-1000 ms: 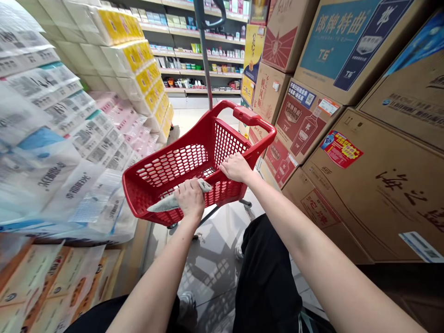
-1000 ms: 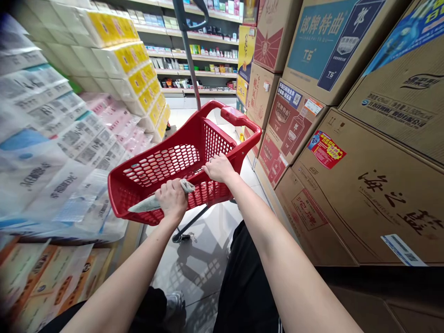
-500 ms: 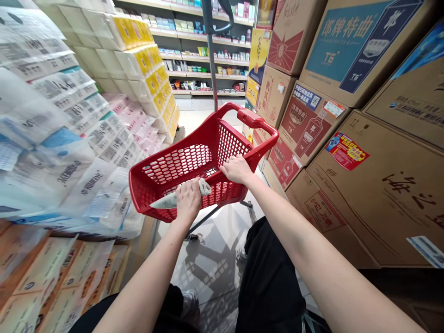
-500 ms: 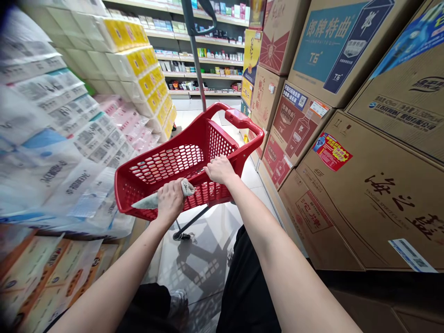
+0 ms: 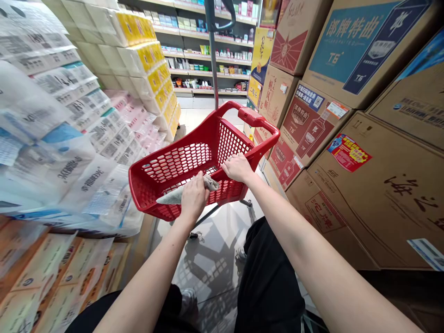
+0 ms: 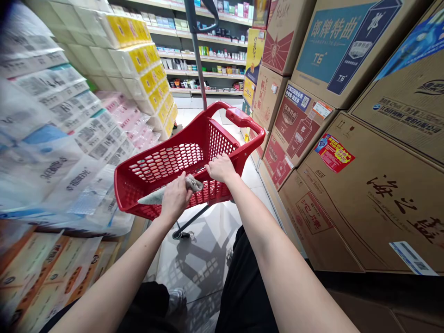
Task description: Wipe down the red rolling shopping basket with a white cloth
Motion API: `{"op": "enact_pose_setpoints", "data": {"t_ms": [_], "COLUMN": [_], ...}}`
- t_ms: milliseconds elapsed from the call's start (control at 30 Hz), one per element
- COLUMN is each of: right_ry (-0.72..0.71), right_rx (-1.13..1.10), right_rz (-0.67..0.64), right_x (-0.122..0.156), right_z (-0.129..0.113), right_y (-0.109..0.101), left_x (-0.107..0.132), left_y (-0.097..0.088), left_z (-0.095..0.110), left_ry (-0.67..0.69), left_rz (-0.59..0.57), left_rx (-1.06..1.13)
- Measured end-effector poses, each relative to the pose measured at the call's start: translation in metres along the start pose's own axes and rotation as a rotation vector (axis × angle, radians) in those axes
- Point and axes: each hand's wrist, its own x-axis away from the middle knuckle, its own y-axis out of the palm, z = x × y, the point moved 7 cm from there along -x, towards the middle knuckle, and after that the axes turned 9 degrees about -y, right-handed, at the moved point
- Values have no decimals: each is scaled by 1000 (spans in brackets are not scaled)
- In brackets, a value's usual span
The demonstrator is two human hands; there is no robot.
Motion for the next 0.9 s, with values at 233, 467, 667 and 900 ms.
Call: {"op": "enact_pose_setpoints", "data": {"t_ms": [233,467,667,900], "right_ry": [9,15,10,-2], "right_rx": [-2,-15,-21,-13], "right_rz": [13,4,26,68], "right_x": [-1,0,-2,-5], "right_z": [-1,-3,-3,-12], "right_y": [0,-1,1,1], "left_x": [-16,-12,-15,-14], "left_y": [1,1,5,10], "left_z": [-3,4,1,-9], "left_ry": [-15,-89,-191,-299], "left_rz": [-104,9,100,133], "left_rx": [-204,-261,-214,-128]}}
